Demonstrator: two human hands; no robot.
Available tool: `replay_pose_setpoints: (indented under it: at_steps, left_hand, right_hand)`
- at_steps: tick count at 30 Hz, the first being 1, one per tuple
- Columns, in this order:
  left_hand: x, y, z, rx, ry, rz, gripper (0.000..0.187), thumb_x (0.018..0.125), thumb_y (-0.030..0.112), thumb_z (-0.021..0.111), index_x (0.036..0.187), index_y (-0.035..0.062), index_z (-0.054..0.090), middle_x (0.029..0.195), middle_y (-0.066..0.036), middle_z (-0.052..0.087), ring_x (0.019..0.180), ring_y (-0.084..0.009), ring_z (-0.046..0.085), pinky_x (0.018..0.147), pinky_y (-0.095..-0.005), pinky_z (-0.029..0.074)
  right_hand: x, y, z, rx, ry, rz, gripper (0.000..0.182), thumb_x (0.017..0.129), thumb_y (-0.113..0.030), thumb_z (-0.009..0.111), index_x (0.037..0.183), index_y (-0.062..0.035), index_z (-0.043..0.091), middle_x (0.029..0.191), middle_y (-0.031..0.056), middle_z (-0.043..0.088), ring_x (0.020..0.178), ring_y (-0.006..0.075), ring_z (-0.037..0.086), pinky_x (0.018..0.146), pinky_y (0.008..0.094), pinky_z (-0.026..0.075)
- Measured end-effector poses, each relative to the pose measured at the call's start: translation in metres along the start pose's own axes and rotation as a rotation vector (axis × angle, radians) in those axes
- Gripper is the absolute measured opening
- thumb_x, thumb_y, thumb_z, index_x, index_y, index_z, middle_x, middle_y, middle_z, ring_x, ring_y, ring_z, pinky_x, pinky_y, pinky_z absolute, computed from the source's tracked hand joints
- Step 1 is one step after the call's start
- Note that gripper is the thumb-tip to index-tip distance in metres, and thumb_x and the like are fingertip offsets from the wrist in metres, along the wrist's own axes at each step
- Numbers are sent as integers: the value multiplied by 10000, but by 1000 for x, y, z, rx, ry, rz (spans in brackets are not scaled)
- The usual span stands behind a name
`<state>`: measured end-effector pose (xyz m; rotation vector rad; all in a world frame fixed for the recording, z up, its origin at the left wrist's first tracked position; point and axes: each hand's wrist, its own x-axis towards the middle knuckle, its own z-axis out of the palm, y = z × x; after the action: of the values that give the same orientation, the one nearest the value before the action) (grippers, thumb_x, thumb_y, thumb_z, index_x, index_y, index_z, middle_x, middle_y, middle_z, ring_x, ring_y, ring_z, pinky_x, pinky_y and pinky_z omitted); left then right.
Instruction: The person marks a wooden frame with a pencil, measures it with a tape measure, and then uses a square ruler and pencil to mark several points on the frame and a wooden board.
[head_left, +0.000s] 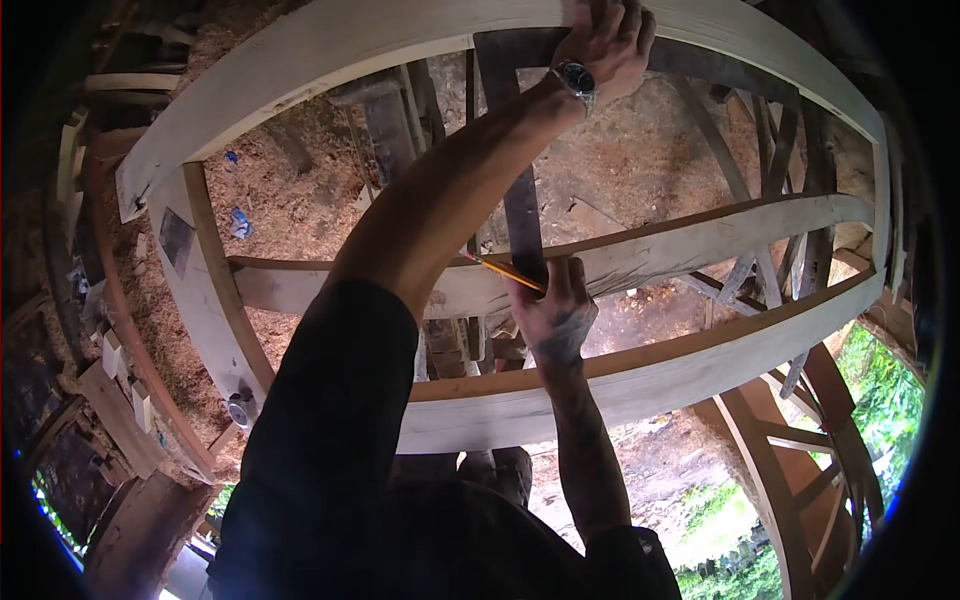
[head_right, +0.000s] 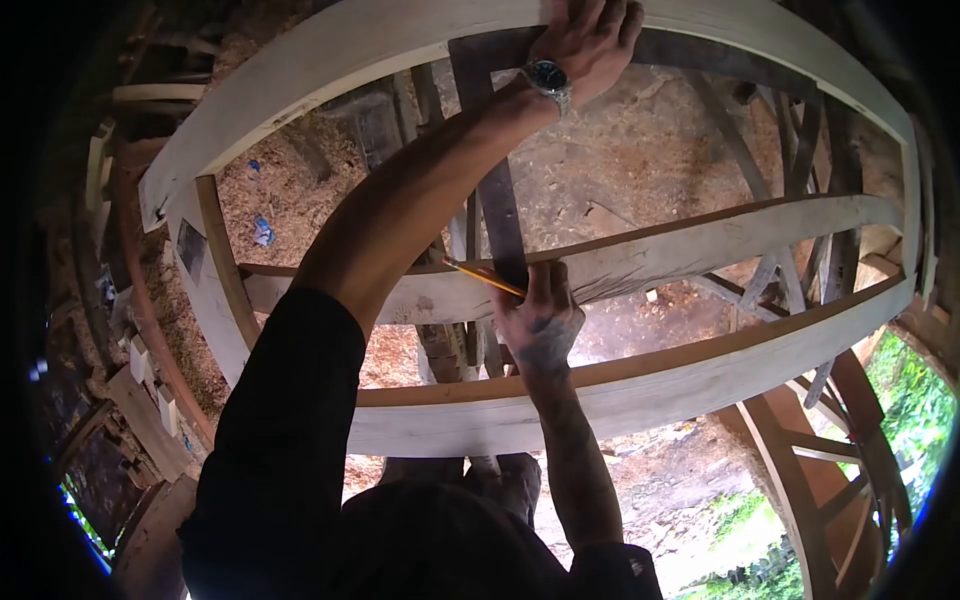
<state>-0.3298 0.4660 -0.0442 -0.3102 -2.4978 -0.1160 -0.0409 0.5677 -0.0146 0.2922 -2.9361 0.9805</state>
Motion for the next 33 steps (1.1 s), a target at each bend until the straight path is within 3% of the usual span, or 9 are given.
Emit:
replay_pose_setpoints:
  at_steps: [16,19,21,24,26,27,29,30,33]
  left_hand:
    - [-3,-2,-11,24,-11,43,559,961,221,459,1453,-43,485,1516,-240,481,1418,-420,424,1141,-686,315]
    - [-3,-1,-8,2,-137,26,691,845,146,614,1515,84,452,1603,-124,406,1440,-311,398,1147,-647,266]
    - [-1,0,-7,13,-118,21,679,852,132,598,1513,79,450,1589,-127,425,1441,-308,398,1147,-646,267]
    - [-2,1,-12,30,-123,13,663,857,125,590,1504,73,455,1583,-121,434,1441,-302,399,1148,-644,267]
    - [-1,2,-12,61,-115,9,643,860,126,593,1490,77,470,1577,-112,440,1435,-296,405,1148,-638,275]
    - [-1,2,-12,74,-100,19,599,882,143,577,1470,70,488,1560,-122,453,1429,-298,409,1136,-650,283]
    - [-1,1,-13,102,-75,38,519,927,176,544,1431,55,523,1526,-142,479,1419,-302,419,1113,-675,299]
    - [-1,1,-13,105,-70,36,520,925,182,547,1429,56,526,1523,-140,482,1412,-302,426,1113,-675,301]
    - [-1,0,-13,120,-57,34,525,921,203,557,1426,59,531,1513,-137,495,1388,-302,447,1112,-674,307]
  right_hand:
    - [1,-1,-5,42,20,47,466,791,-344,874,1043,-60,604,914,127,649,740,341,707,598,431,584]
    - [5,0,-11,44,36,10,453,794,-337,882,1045,-80,607,904,111,649,696,306,702,574,403,572]
    - [10,0,-23,100,19,112,351,806,-276,872,961,-63,642,833,99,640,678,295,695,566,392,553]
    - [34,29,-46,141,168,39,156,866,-140,798,835,-27,694,767,111,664,655,297,682,570,395,522]
    - [61,71,-52,256,275,-62,224,1003,-148,627,835,-17,697,731,144,662,544,232,610,501,380,442]
    - [78,79,-65,344,206,121,285,1034,-189,583,854,-8,710,662,112,630,496,172,510,482,372,398]
    - [122,131,-65,816,65,463,647,1063,-567,476,1025,34,712,636,-13,499,504,94,376,478,306,329]
    - [146,138,-63,874,110,508,805,1039,-686,388,1078,59,691,639,-23,477,530,86,410,504,267,343]
    - [208,193,-51,958,106,553,837,1010,-739,365,1271,15,617,940,84,641,656,118,498,578,277,412]
